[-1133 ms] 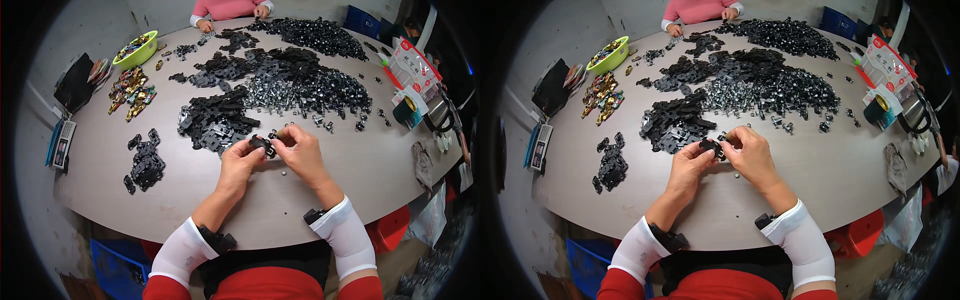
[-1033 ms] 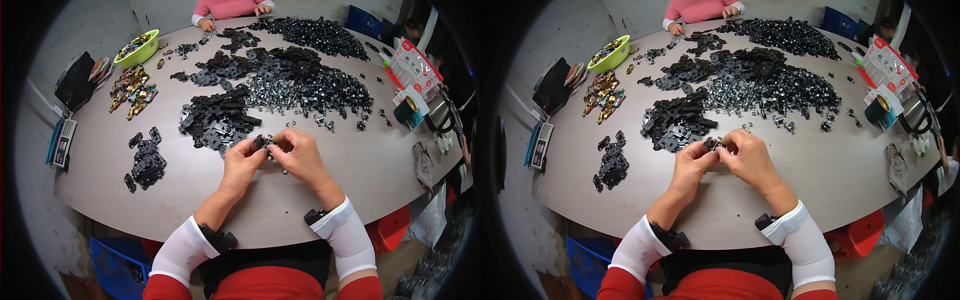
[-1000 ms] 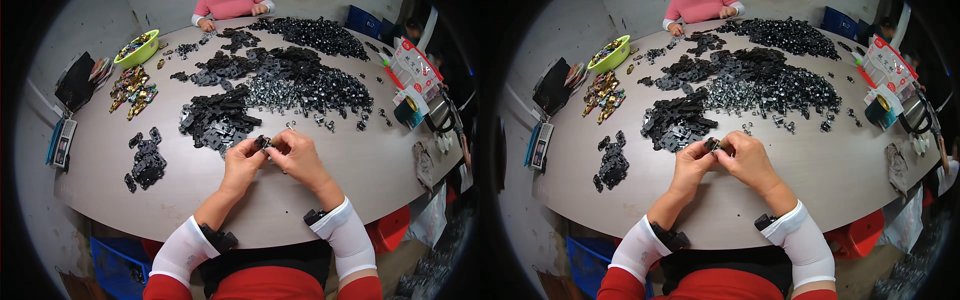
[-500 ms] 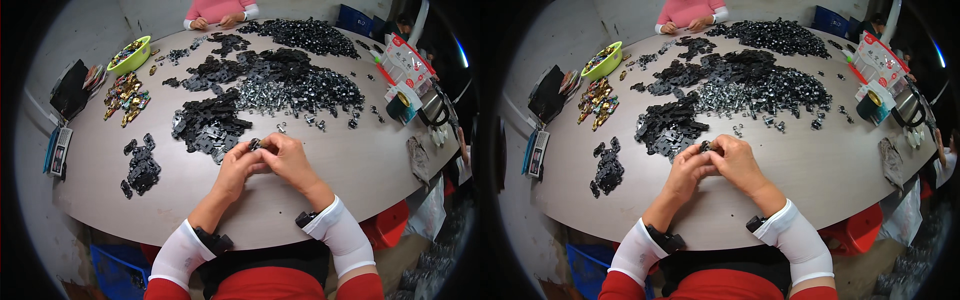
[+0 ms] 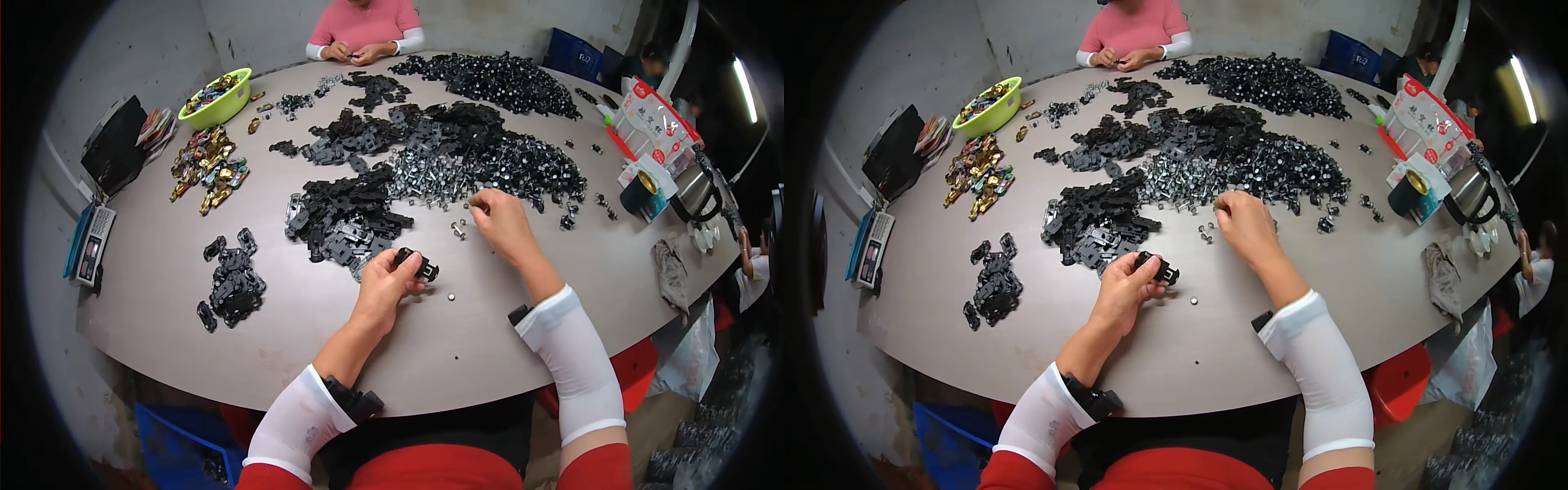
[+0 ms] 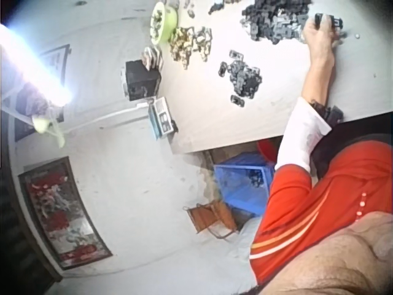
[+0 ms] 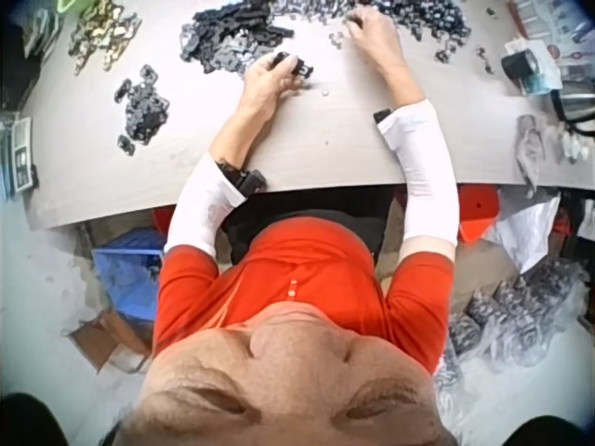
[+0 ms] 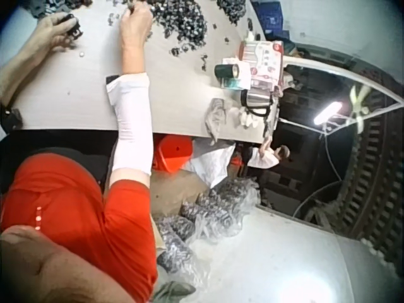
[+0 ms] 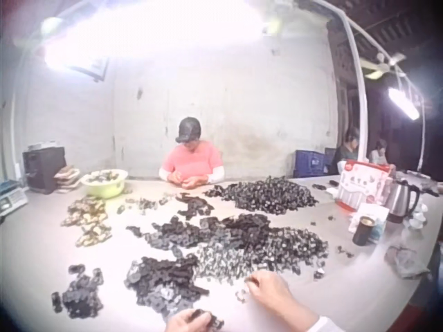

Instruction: The person sits at a table and assembles small black lock mechanisms by hand. They pick up a lock body and a small metal pin, insert the pin into the body, and place the completed unit on the table. The process is repeated continuously with components from large piles on the table.

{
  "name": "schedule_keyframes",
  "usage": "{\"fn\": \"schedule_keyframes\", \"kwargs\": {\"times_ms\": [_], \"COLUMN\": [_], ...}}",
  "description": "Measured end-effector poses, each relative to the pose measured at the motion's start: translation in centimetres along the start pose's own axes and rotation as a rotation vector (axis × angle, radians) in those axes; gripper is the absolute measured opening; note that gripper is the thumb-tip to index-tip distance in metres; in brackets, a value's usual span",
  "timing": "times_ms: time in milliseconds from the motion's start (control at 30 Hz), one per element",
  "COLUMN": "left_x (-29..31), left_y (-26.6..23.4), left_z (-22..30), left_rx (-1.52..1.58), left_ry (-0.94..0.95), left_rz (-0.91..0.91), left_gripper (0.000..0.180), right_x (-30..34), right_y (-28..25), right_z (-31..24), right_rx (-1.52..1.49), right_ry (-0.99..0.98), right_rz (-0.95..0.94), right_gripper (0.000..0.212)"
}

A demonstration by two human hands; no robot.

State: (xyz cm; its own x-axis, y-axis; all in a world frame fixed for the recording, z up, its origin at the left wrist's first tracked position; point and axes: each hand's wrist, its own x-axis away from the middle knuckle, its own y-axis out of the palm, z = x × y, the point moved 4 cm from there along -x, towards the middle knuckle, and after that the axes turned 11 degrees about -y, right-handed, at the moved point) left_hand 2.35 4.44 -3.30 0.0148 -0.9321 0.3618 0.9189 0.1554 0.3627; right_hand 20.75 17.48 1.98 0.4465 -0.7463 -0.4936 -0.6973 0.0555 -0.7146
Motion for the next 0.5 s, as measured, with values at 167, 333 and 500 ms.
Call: {"fn": "schedule_keyframes", "kwargs": {"times_ms": [167,333,500], "left_x": [0.1,-0.1,-0.2], "left_y": [0.6,0.6,0.5], "left_z": [0.3,0.4,0.3], "left_rx": [0.016,0.024,0.067], "left_ry": [-0.034,-0.045,-0.058], "left_rz": [0.020,0.014,0.022], "left_gripper": [0.018,0.019,0.019], "right_x": [-3.1,-4.0,-2.0], "right_y": [2.0,3.6,2.0], "right_z": [1.4,1.6,0.7], "right_rx": [0.218,0.384,0.353], "right_ry": [-0.100,-0.137,-0.234], "right_rz": [0.005,-0.031,-0.005], "right_gripper": [0.020,0.028,0.027]}}
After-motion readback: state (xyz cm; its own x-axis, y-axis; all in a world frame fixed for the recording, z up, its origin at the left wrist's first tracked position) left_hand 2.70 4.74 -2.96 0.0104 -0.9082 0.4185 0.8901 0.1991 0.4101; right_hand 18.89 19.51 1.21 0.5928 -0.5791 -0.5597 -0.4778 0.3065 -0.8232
